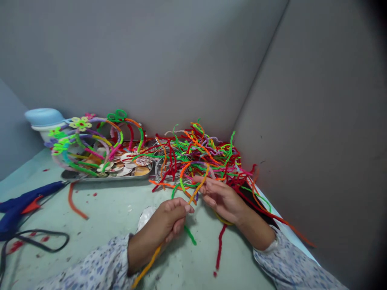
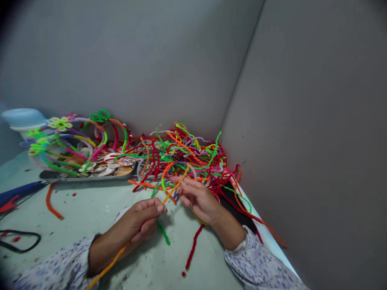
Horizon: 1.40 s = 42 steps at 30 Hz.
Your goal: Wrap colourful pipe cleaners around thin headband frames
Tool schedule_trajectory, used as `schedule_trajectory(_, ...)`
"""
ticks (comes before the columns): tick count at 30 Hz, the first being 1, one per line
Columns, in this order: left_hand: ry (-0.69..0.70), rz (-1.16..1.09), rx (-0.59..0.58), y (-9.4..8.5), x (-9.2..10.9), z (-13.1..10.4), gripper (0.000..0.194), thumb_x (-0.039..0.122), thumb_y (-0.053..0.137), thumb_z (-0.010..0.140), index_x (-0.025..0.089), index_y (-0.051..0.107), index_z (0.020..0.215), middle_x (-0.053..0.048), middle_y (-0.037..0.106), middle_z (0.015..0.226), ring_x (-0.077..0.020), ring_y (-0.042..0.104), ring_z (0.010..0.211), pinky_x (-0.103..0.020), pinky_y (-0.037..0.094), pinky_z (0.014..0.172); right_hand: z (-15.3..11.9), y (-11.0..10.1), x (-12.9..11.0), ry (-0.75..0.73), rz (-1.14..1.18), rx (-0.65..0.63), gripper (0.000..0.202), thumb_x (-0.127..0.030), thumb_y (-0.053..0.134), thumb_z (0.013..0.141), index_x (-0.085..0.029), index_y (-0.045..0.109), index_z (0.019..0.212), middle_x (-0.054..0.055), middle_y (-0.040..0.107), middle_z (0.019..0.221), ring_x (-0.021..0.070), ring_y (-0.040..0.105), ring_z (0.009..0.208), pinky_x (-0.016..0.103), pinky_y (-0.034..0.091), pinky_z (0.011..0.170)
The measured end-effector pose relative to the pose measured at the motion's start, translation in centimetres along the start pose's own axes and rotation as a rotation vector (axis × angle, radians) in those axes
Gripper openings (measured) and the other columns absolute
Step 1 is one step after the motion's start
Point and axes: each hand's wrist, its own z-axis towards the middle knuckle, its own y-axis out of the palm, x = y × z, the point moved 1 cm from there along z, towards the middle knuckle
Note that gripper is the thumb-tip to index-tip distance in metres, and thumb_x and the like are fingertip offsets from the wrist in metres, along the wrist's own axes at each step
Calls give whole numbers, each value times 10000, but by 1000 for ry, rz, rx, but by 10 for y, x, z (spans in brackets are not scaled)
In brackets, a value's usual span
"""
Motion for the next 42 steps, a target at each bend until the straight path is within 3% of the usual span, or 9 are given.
schedule_trajectory(7,-24,-47,-58,2,0,-1,166,341,549,799,177,524,788,116,339,373,-33,162,289,-184,115,325,5,1,10,-81,-88,134,199,-338,666,750,-140,664,773,-25,515,612,20,374,413,168,231,378)
schedule_trajectory(10,2,120,14,3,-5,-1,198,378,517,814,184,508,775,107,339,390,-51,206,322,-185,142,347,4,6,11,-123,-167,208,232,-370,662,750,-141,633,721,-45,469,530,36,350,405,184,214,383)
schedule_trajectory(15,179,521,189,8,-1,-11,234,380,443,856,185,475,728,70,363,510,-83,323,451,-204,230,436,-2,15,11,-203,-328,312,344,-436,635,753,-166,519,575,-62,409,458,59,310,408,214,218,414)
schedule_trajectory(21,278,869,257,11,4,-21,202,313,384,880,185,478,754,30,471,612,-123,421,570,-243,279,553,-2,16,16,-177,-391,406,365,-465,614,764,-175,483,586,-70,385,466,64,274,417,223,187,417)
schedule_trajectory(24,260,728,198,10,0,-16,216,334,404,874,183,477,739,40,443,591,-109,395,548,-226,279,523,0,14,16,-160,-358,354,370,-450,611,773,-175,463,575,-68,377,474,63,274,425,220,185,417)
schedule_trajectory(27,137,394,102,6,-5,-8,229,393,451,855,189,472,753,81,354,491,-78,286,431,-201,205,417,1,13,12,-140,-259,257,346,-429,616,778,-171,477,595,-68,369,496,55,286,424,213,172,409)
schedule_trajectory(33,10,-66,-37,-1,-6,-2,189,372,516,833,184,528,823,110,307,413,-48,160,336,-202,99,349,1,10,10,-104,-60,35,191,-340,637,774,-159,590,734,-25,500,656,48,411,470,193,238,420)
schedule_trajectory(38,-50,-170,-132,0,-6,-3,166,336,498,846,180,542,810,113,298,405,-39,135,310,-199,113,337,3,6,12,-86,-100,53,202,-346,663,753,-153,615,784,-45,470,585,46,382,438,184,224,397)
schedule_trajectory(42,-10,-60,-75,2,-5,-4,171,350,493,845,185,528,812,113,281,402,-50,143,326,-201,108,343,2,9,15,-133,-138,160,237,-364,669,742,-163,562,678,-54,458,522,51,351,419,192,221,397)
